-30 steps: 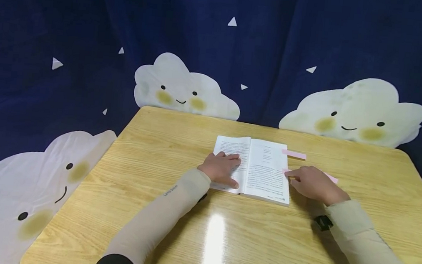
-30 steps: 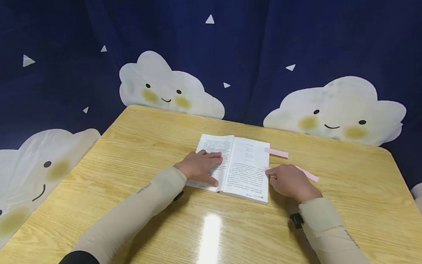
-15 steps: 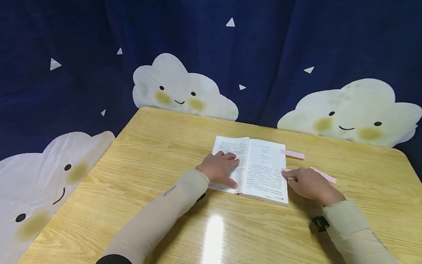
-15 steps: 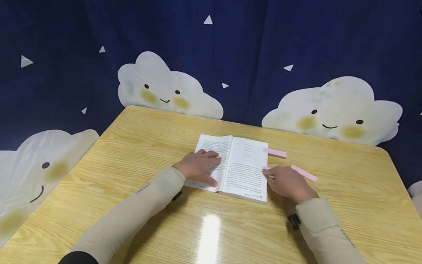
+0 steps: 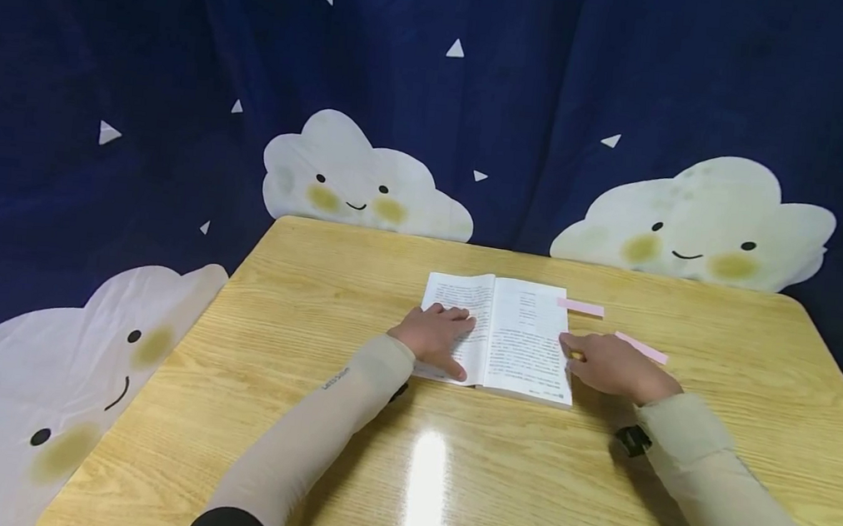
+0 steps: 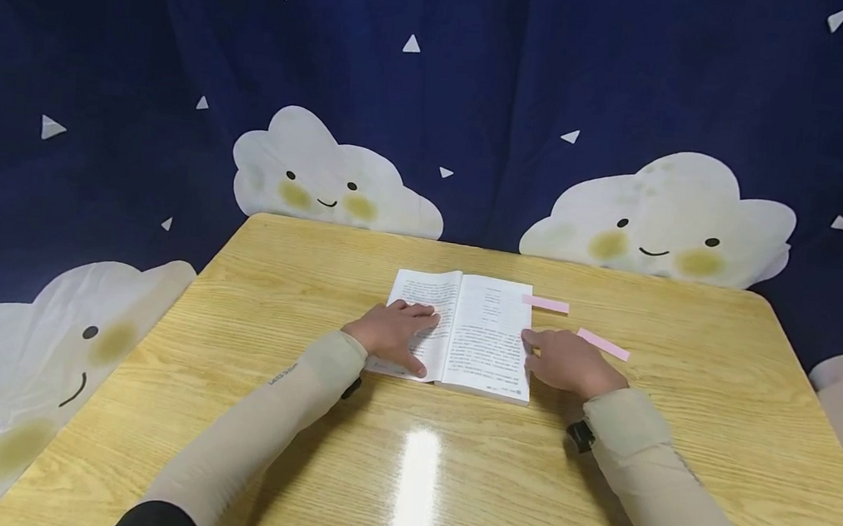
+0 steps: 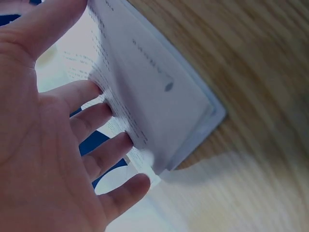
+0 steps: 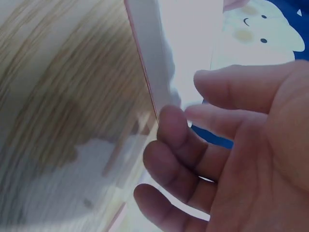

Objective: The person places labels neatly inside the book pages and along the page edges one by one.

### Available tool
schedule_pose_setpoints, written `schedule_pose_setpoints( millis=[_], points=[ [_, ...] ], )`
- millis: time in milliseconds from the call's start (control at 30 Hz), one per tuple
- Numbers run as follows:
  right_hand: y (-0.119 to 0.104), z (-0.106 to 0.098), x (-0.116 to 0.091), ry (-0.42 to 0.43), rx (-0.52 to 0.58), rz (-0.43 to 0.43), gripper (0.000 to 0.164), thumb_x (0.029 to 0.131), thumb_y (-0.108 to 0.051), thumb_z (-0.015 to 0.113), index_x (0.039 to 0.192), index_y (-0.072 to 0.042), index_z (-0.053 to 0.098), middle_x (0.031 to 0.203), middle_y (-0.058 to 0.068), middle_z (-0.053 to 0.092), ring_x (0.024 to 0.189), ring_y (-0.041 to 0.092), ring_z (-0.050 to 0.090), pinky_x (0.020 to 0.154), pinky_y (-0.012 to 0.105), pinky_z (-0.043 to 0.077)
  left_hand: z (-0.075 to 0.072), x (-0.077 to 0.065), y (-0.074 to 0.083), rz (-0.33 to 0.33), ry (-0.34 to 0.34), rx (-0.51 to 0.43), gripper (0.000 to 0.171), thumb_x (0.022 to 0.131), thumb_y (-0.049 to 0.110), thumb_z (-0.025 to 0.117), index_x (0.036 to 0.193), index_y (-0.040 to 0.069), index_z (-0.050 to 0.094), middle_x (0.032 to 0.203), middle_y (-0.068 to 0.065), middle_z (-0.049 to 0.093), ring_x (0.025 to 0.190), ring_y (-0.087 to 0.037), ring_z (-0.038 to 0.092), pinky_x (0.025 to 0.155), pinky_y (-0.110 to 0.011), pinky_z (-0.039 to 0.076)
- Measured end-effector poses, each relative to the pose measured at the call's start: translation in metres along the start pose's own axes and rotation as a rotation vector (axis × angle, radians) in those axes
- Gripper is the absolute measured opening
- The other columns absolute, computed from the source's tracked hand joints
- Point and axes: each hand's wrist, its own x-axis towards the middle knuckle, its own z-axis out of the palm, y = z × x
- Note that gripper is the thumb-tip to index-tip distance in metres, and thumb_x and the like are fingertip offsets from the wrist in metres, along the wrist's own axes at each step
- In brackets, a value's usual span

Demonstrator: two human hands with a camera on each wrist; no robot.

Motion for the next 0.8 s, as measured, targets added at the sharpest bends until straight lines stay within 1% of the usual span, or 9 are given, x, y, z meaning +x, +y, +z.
schedule_pose_setpoints(
  millis=[33,167,333,433,467,533,600,667,800],
  points=[
    [-0.001,0.0,0.001,-0.014,-0.009,-0.003,0.052,0.099,-0.02,0.051,0.144,0.005,0.047,0.135,0.03,0.058,0.065,0.016,0.047,0.069,0.034,0.042,0.0,0.0,0.0,0.001,0.001,0.002,0.095,0.083,0.065,0.068,0.159,0.031,0.023,0.167,0.011,0.02,0.15,-0.025,0.029,0.118,-0.052,0.032],
    [-0.004,0.0,0.006,-0.062,-0.033,0.017,0.054,0.099,-0.02,0.051,0.144,0.009,0.044,0.135,0.034,0.056,0.071,0.019,0.05,0.072,0.035,0.042,0.001,0.0,0.002,-0.002,0.016,0.017,0.095,0.083,0.065,0.068,0.159,0.03,0.024,0.166,0.01,0.022,0.15,-0.024,0.029,0.12,-0.05,0.029],
    [-0.004,0.001,0.006,-0.057,-0.068,0.03,0.054,0.099,-0.022,0.05,0.145,0.006,0.044,0.137,0.033,0.055,0.083,0.023,0.055,0.075,0.038,0.043,0.001,0.0,0.004,-0.028,0.011,-0.008,0.095,0.083,0.063,0.07,0.159,0.031,0.023,0.167,0.01,0.021,0.152,-0.025,0.027,0.118,-0.05,0.033],
    [-0.001,0.003,0.0,-0.049,-0.015,0.031,0.054,0.099,-0.019,0.05,0.148,0.003,0.042,0.102,0.03,0.068,0.065,0.018,0.047,0.066,0.034,0.04,0.001,-0.001,0.003,-0.032,0.002,-0.035,0.094,0.083,0.062,0.07,0.159,0.031,0.023,0.167,0.01,0.02,0.152,-0.026,0.026,0.116,-0.052,0.034],
    [0.0,0.003,-0.002,-0.043,0.007,0.032,0.054,0.098,-0.018,0.049,0.148,0.002,0.042,0.085,0.024,0.067,0.058,0.015,0.04,0.062,0.032,0.038,0.0,-0.001,0.004,-0.03,-0.001,-0.04,0.094,0.083,0.061,0.07,0.159,0.031,0.023,0.167,0.01,0.02,0.152,-0.026,0.026,0.116,-0.053,0.034],
    [0.002,0.004,-0.007,-0.028,0.048,0.033,0.054,0.097,-0.017,0.05,0.148,0.0,0.043,0.061,0.009,0.053,0.053,0.012,0.027,0.056,0.029,0.031,0.001,-0.001,0.004,-0.03,-0.005,-0.043,0.094,0.083,0.061,0.071,0.159,0.031,0.023,0.167,0.01,0.02,0.152,-0.026,0.026,0.116,-0.054,0.034],
    [0.003,0.006,-0.008,0.013,0.07,0.015,0.048,0.097,-0.015,0.05,0.143,-0.002,0.052,0.054,-0.003,0.04,0.051,0.01,0.024,0.053,0.027,0.027,0.001,-0.001,0.003,-0.037,-0.006,-0.043,0.095,0.083,0.061,0.071,0.159,0.032,0.023,0.167,0.011,0.019,0.153,-0.025,0.026,0.117,-0.054,0.033],
    [0.003,0.006,-0.009,0.078,0.078,-0.005,0.038,0.096,-0.013,0.05,0.131,-0.004,0.064,0.056,-0.006,0.035,0.052,0.009,0.026,0.054,0.026,0.027,0.001,-0.001,0.003,-0.041,-0.006,-0.04,0.095,0.083,0.062,0.07,0.159,0.032,0.022,0.167,0.011,0.019,0.153,-0.025,0.025,0.117,-0.054,0.033],
    [0.009,0.003,-0.012,0.191,0.107,0.011,0.027,0.097,-0.012,0.052,0.116,-0.002,0.068,0.06,-0.004,0.042,0.053,0.011,0.033,0.054,0.027,0.029,0.001,0.0,0.002,-0.039,-0.008,-0.046,0.094,0.083,0.062,0.069,0.159,0.032,0.021,0.168,0.012,0.017,0.153,-0.024,0.024,0.117,-0.054,0.033]
  ],
)
